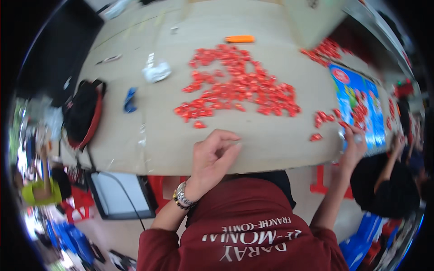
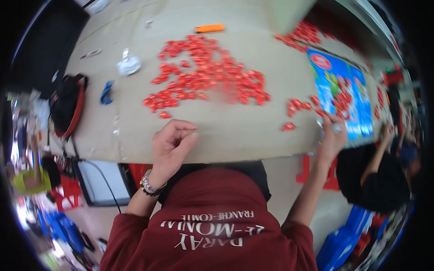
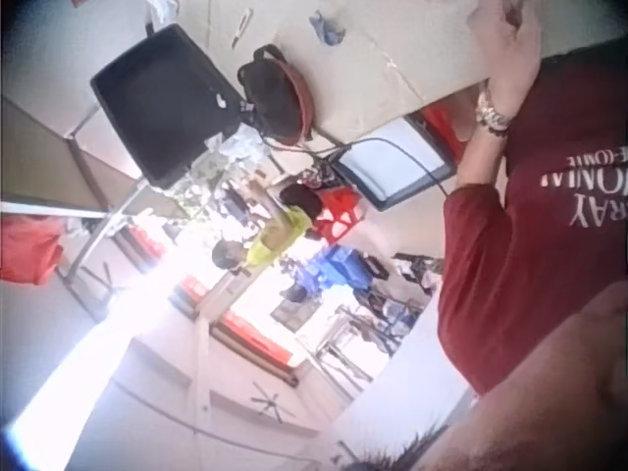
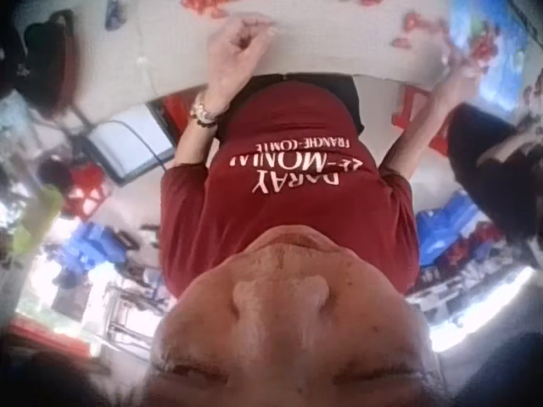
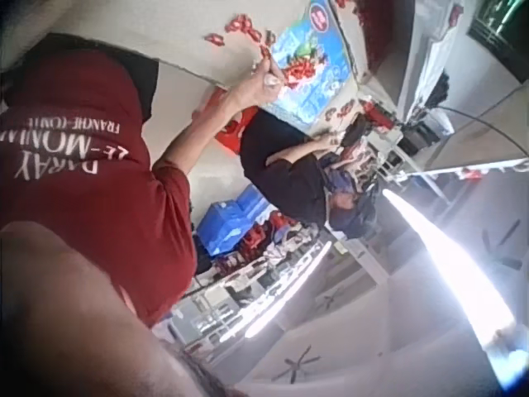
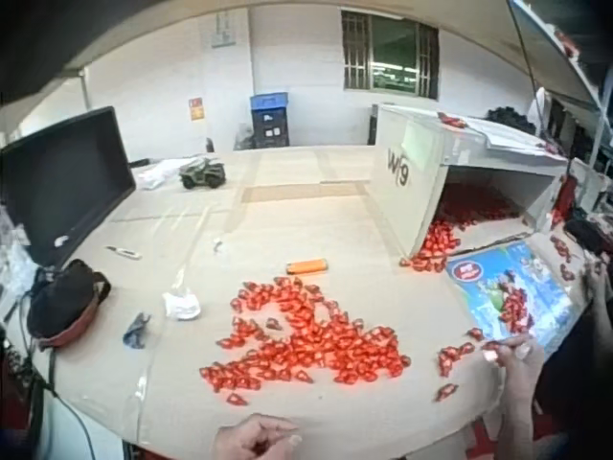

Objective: The person sits at a table and repeatedly picks up small red plastic objects. They apply a small amount of white liquid from a squeeze bottle onto the top of each object and then place it back on the table. The process is repeated for numerous items throughout the clip.

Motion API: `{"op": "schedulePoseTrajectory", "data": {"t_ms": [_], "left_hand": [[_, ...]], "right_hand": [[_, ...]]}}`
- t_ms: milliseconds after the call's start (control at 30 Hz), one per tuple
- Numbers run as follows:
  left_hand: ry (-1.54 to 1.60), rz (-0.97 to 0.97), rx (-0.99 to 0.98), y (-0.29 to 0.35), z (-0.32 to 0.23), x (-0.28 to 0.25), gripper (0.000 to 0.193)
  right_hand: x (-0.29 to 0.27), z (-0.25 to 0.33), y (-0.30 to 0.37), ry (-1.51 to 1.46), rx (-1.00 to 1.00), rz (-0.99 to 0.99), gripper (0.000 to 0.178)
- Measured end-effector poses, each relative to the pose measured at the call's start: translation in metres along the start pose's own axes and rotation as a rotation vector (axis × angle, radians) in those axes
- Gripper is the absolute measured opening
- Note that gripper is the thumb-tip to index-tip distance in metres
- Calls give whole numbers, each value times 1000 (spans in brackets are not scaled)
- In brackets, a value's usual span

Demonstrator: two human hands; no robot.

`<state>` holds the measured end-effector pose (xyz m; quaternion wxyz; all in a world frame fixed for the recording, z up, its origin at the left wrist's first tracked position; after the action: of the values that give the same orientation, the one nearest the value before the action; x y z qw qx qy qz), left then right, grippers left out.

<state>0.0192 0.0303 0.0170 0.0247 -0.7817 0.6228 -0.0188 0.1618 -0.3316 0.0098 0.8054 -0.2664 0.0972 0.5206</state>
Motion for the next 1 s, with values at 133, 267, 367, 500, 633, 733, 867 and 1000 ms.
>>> {"op": "schedulePoseTrajectory", "data": {"t_ms": [133,267,367,500,633,733,867,1000], "left_hand": [[-341,-216,165,-13,-15,-36,3],[-842,-564,317,-24,-23,-90,9],[-1031,-785,319,-25,-29,-134,11],[-1286,-836,466,-34,-31,-164,22],[-1268,-626,217,-43,-7,-193,22],[-913,-632,135,-48,-4,-198,16],[229,-529,78,-33,-18,-153,14],[675,-349,42,-19,-23,-93,22]], "right_hand": [[-5,-40,-17,151,-5,64,10],[-9,-55,-33,161,6,116,18],[-6,-28,-31,114,-11,80,23],[11,34,-3,-151,-17,129,32],[56,112,46,-347,-74,457,39],[87,141,83,-442,-95,710,39],[124,174,118,-396,-216,970,36],[150,198,132,-342,-413,1083,30]]}}
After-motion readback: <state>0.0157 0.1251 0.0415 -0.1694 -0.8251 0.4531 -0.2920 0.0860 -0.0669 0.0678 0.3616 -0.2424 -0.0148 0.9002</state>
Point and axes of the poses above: each hand's wrist, its own y-axis away from the middle knuckle, its own x-axis out of the palm, z = x × y, the point moved 2 cm from there along -y, towards the middle knuckle, and after that the axes turned 6 degrees about y, right-handed, at the moved point
